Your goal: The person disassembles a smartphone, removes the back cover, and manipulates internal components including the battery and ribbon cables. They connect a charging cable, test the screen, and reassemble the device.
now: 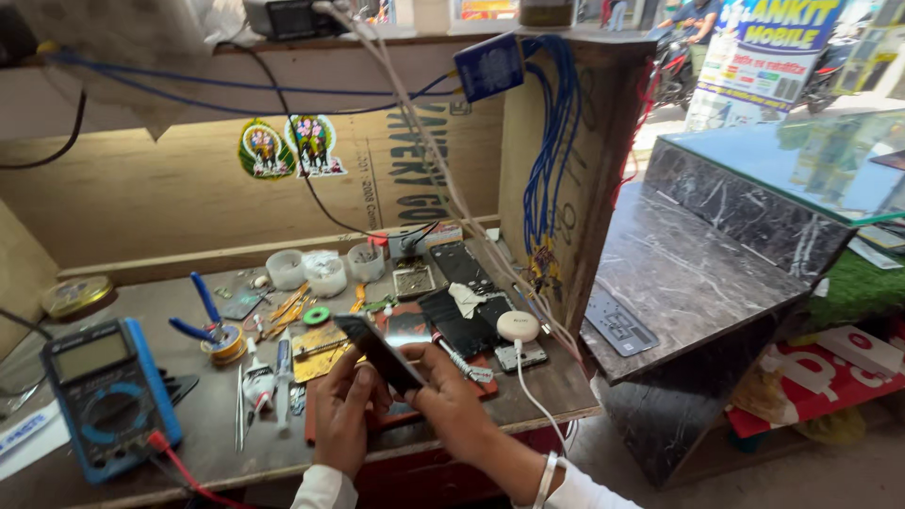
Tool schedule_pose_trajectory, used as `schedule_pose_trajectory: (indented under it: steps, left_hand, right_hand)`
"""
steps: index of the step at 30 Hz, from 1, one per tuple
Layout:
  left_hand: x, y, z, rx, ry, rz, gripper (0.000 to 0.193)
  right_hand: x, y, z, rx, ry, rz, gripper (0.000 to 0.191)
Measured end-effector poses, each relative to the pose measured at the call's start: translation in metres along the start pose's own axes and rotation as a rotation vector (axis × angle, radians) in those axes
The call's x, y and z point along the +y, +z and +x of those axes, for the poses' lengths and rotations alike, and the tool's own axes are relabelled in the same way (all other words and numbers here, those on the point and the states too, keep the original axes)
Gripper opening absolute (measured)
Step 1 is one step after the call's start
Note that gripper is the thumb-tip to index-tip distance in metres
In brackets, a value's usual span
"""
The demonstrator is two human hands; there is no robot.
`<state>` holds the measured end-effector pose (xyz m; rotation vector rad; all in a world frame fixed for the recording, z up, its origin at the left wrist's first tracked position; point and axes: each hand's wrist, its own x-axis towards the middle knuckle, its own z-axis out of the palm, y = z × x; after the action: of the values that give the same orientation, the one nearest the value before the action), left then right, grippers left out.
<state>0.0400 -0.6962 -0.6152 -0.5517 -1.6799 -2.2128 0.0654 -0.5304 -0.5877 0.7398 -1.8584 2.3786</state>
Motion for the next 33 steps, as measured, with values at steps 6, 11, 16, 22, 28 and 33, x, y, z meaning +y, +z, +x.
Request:
schedule_pose_trajectory:
  steps: [6,11,16,22,28,33]
  left_hand:
    - [0.062,0.032,0.011,0.061,-0.107,-0.004,0.034]
    - [0.08,0.038,0.019,0.056,-0.061,0.089,0.025]
    - [0.097,0.039,0.034,0.069,-0.032,0.086,0.025]
    - [0.104,0.035,0.045,0.121,0.007,-0.056,0.044]
    - [0.06,0.031,0.037,0.074,0.016,-0.125,0.05]
    - [0.013,0.031,0.03,0.108,0.03,-0.127,0.044]
  right_hand:
    - [-0.077,-0.023,0.013,0.087,0.414,0.363,0.058]
    - [-0.091,-0.024,0.019,0.016,0.339,0.353,0.062]
    - [-0.104,-0.022,0.03,-0.051,0.319,0.362,0.071]
    - [-0.103,-0.023,0.038,-0.082,0.332,0.295,0.076]
    - [-0.068,-0.039,0.032,-0.06,0.386,0.276,0.078]
    - [-0.03,-0.057,0.027,-0.053,0.375,0.191,0.08]
